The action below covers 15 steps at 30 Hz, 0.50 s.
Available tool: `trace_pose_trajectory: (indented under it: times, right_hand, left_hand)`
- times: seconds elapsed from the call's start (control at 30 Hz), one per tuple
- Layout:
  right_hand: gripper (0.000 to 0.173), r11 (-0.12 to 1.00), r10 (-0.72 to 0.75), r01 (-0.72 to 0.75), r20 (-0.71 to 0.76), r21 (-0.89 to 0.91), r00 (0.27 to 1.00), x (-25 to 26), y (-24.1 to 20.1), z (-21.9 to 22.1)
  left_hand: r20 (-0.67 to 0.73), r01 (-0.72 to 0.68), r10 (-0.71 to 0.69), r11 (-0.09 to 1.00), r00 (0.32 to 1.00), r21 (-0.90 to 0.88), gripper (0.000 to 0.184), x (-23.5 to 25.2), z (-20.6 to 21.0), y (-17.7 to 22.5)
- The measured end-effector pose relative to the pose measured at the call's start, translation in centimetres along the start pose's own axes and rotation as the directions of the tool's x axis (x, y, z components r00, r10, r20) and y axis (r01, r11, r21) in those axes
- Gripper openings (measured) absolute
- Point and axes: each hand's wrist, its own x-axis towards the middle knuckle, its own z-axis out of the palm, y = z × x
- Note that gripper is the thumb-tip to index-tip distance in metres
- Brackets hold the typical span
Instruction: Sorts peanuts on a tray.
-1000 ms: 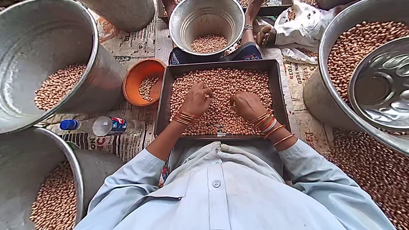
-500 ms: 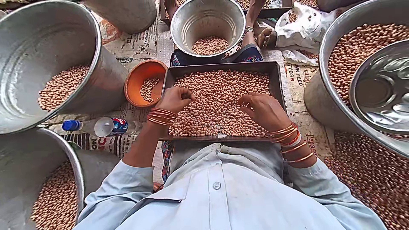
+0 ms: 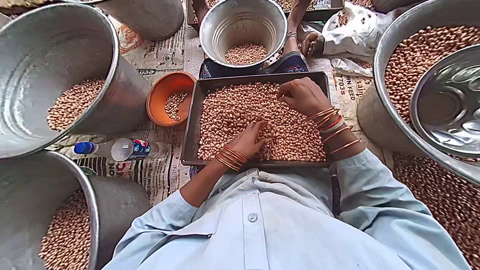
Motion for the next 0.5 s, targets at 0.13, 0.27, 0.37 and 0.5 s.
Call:
trace_pose_trajectory:
  times: [0.13, 0.27, 0.37, 0.5]
  right_hand:
    - [0.016, 0.997, 0.033, -0.034, -0.007, -0.073, 0.999, 4.7, 0.7, 0.7]
    - [0.017, 0.992, -0.085, 0.080, -0.046, -0.094, 0.995, 6.6, 1.4, 3.4]
    - [0.017, 0.988, -0.121, 0.115, -0.055, -0.104, 0.991, 6.5, 1.8, 5.2]
    - [0.018, 0.988, -0.120, 0.113, -0.059, -0.104, 0.991, 6.6, 2.2, 5.8]
  left_hand:
    - [-0.324, -0.194, 0.164, 0.979, 0.932, -0.062, 0.038, 2.1, -3.9, 0.3]
    - [-0.483, -0.043, 0.081, 0.995, 0.872, 0.088, 0.025, 4.1, -8.1, -1.8]
    - [-0.450, -0.004, 0.025, 0.999, 0.893, 0.048, 0.023, 4.1, -7.9, -3.0]
    - [-0.376, -0.068, 0.084, 0.996, 0.923, 0.056, 0.016, 2.8, -5.2, -3.5]
